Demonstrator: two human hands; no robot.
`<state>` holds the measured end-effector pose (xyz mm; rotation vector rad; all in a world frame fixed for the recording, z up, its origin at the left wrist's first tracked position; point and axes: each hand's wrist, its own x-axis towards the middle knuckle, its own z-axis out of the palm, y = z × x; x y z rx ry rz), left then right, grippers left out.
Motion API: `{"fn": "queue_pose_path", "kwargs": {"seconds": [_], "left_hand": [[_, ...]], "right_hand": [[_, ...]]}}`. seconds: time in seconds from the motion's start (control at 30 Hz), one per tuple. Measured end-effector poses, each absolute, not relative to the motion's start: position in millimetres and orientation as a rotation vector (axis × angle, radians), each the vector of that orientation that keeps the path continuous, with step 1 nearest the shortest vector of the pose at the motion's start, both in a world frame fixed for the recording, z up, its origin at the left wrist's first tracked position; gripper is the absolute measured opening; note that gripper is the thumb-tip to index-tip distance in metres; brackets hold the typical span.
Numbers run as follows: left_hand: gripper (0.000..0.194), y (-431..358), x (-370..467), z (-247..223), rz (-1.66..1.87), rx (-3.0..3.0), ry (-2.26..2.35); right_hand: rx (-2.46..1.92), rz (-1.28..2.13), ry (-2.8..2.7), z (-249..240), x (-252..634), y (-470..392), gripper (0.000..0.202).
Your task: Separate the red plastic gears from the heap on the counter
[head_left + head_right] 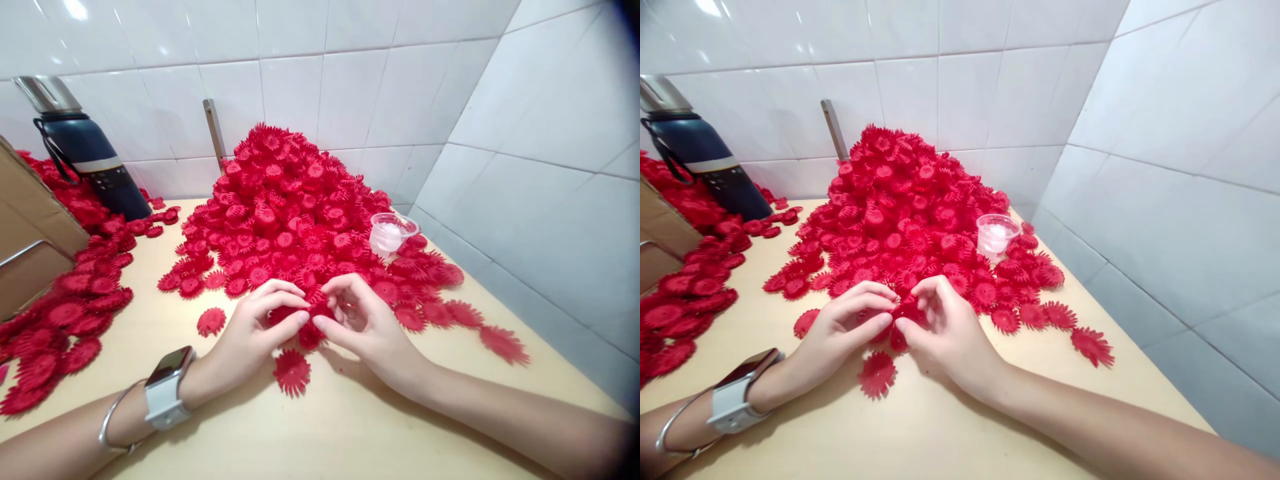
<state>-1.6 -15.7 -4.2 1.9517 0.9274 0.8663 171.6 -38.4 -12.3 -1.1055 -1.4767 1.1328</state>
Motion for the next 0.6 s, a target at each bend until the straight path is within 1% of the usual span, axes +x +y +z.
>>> {"fn": "queue_pose_path", "kwargs": {"seconds": [0.1, 0.23, 0.27, 0.33, 0.37, 0.5, 0.6], "left_hand": [[0.013, -17.2, -2.2, -3.4, 0.839, 1.969, 0.907], [0.014, -17.6, -1.6, -2.1, 0.849, 1.962, 0.912], [0.015, -17.5, -1.3, -1.8, 0.848, 1.958, 0.909], [0.015, -17.5, -1.0, -1.5, 0.842, 1.958, 0.899], [0.014, -17.5, -1.0, -1.4, 0.845, 1.957, 0.896], [0.012, -17.0, -1.4, -2.0, 0.914, 1.945, 0.939], [0.013, -16.5, -2.0, -2.1, 0.908, 1.986, 0.973]], "right_hand": [[-1.151, 1.133, -1.645, -10.0, 171.2, -38.2, 0.004], [-1.192, 1.191, -1.623, -9.3, 172.5, -38.4, 0.014], [-1.181, 1.228, -1.621, -9.5, 172.8, -38.2, 0.014], [-1.148, 1.221, -1.69, -10.1, 173.2, -37.4, 0.008], [-1.124, 1.186, -1.74, -10.5, 173.4, -36.8, 0.009], [-1.104, 1.026, -1.814, -12.7, 173.9, -35.1, 0.03], [-1.155, 1.026, -1.764, -13.2, 174.2, -35.0, 0.033]]}}
